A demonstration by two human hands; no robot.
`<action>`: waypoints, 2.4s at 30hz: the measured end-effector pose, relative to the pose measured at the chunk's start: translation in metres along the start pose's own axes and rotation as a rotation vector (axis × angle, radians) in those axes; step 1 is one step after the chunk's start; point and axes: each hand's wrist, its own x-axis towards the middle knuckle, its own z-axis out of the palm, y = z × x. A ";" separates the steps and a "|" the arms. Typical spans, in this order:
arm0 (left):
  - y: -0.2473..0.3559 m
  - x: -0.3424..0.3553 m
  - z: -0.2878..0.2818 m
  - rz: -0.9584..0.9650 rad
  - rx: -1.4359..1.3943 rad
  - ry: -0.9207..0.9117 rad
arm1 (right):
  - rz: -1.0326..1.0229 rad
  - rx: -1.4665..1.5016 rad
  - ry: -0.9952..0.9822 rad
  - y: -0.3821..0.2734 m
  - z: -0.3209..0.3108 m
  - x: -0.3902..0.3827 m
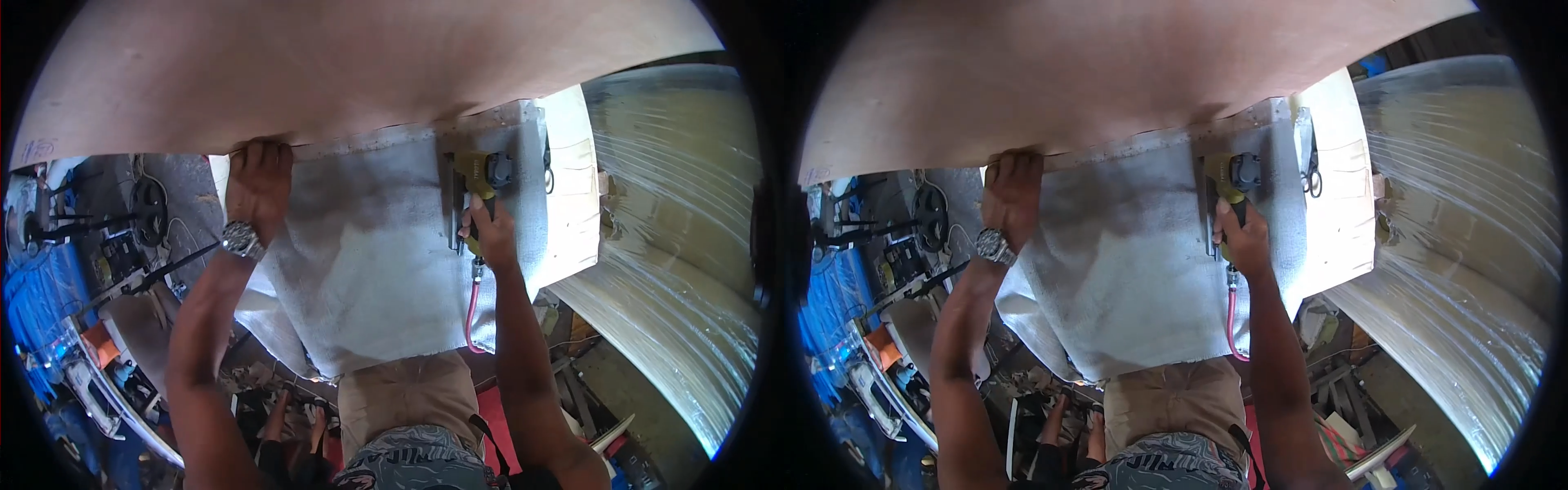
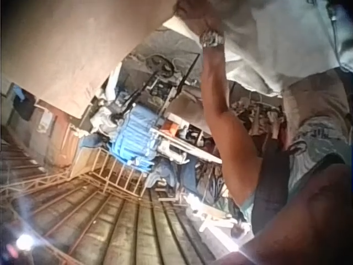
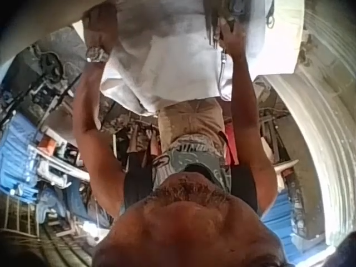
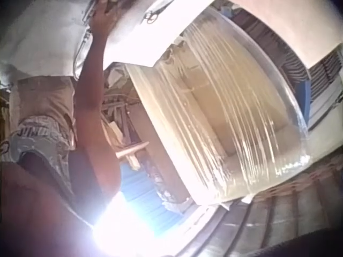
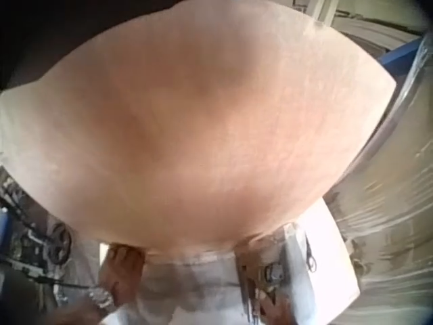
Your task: Attaching fabric to a wooden chair frame using a pneumatic staple gun and trimming excess with scissors.
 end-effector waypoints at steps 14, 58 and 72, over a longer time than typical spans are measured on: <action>0.137 0.075 0.101 0.215 -0.571 0.152 | -0.144 -0.178 0.089 -0.031 -0.014 0.001; 0.103 0.079 0.075 -0.473 -0.531 0.189 | -0.039 -0.261 0.167 -0.030 0.014 0.039; 0.098 0.070 0.075 -0.448 -0.544 0.257 | 0.003 -0.384 0.152 -0.037 0.025 0.059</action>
